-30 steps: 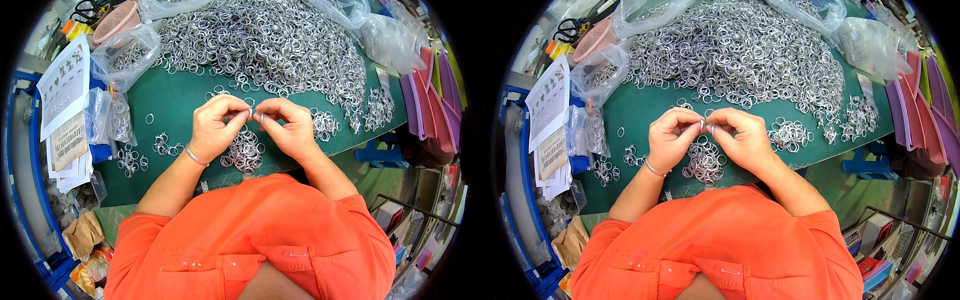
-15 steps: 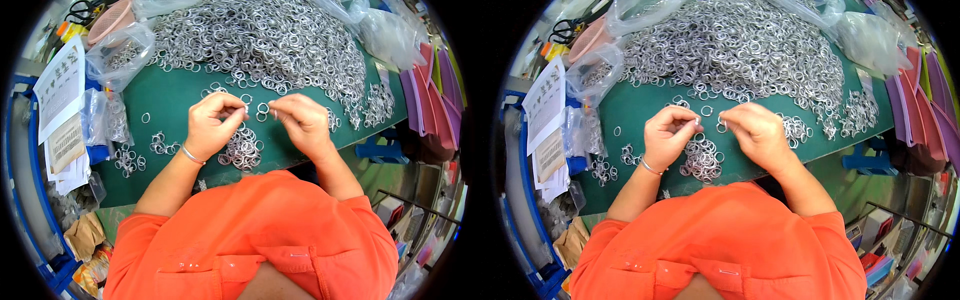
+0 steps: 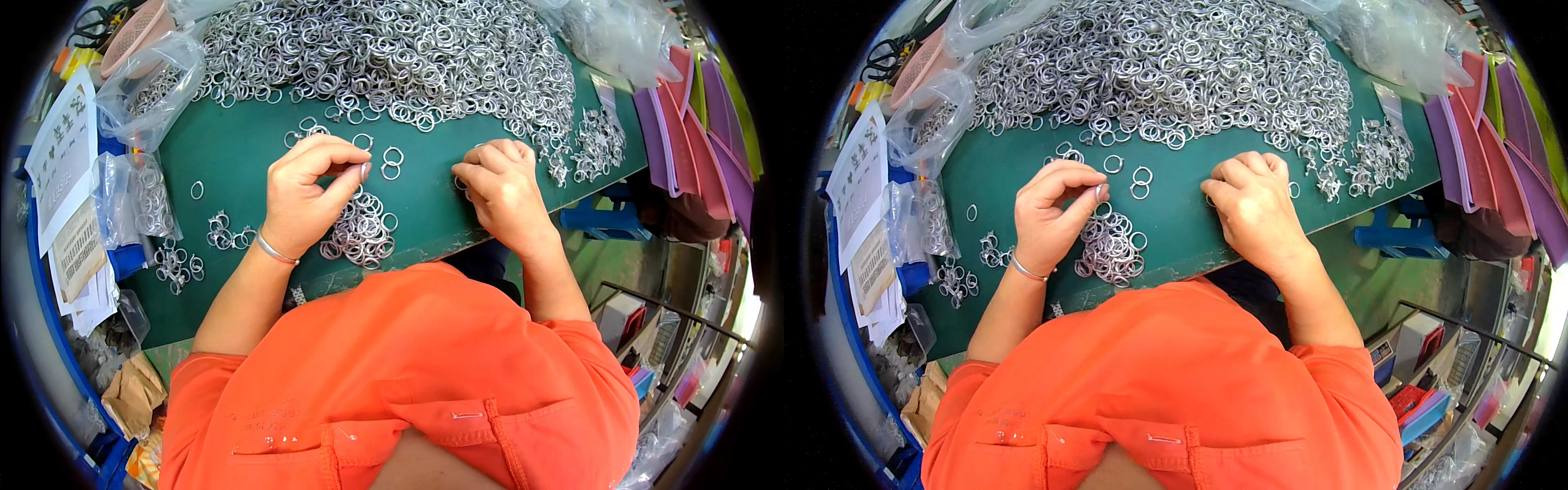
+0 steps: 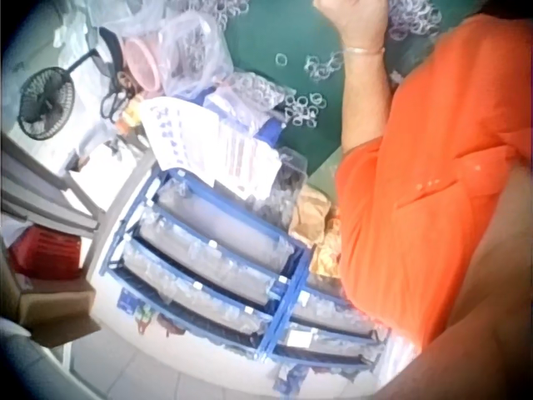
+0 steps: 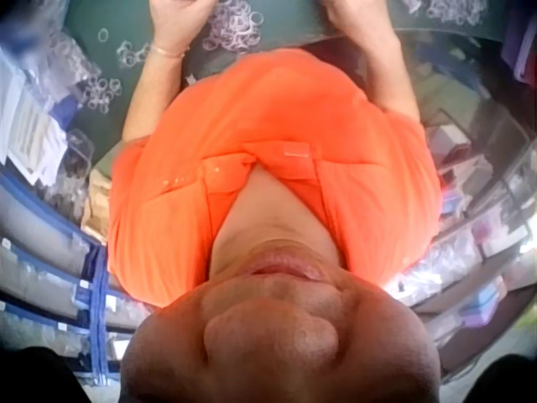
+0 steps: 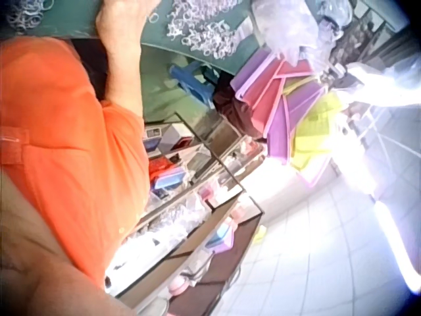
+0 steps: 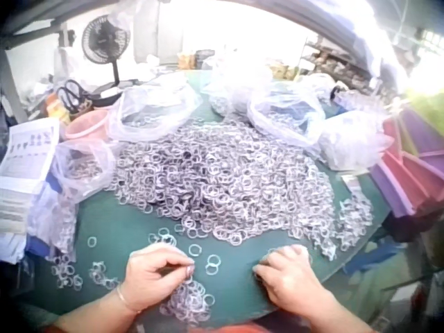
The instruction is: The person sorts through a large pile of small metal rings on a table, picking them up and moving them into smaller groups by hand.
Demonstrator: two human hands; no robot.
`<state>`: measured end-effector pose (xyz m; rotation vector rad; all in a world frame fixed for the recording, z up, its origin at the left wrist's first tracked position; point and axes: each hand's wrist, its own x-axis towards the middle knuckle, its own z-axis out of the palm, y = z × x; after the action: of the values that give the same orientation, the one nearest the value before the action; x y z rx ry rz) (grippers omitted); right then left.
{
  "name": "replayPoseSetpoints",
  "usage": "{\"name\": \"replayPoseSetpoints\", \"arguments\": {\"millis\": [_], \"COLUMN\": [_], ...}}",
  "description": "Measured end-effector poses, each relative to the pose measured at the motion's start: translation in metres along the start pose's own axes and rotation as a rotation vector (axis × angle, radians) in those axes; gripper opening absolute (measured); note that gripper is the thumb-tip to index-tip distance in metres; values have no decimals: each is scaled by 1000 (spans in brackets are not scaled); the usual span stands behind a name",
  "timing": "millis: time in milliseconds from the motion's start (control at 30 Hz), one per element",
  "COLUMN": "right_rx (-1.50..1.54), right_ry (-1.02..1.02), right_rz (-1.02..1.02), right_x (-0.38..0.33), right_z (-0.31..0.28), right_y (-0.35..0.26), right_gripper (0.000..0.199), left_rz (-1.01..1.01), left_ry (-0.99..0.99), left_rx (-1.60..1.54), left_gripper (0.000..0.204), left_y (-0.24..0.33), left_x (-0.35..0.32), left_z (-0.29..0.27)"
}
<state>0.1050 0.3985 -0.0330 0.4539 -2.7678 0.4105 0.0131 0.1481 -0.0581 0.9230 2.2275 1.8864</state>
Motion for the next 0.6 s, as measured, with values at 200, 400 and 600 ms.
{"name": "replayPoseSetpoints", "arguments": {"millis": [200, 400, 600], "right_rx": [486, 483, 63], "right_ry": [130, 166, -31], "right_rz": [17, 176, 140], "right_x": [29, 26, 6], "right_z": [19, 15, -4], "right_y": [-48, -27, 6], "right_gripper": [27, 15, 10], "left_rz": [130, 196, 19], "left_ry": [-100, -48, 157], "left_rx": [119, 120, -32], "left_gripper": [13, 12, 10], "left_y": [7, 5, 2], "left_x": [2, 3, -1], "left_z": [2, 1, 1]}}
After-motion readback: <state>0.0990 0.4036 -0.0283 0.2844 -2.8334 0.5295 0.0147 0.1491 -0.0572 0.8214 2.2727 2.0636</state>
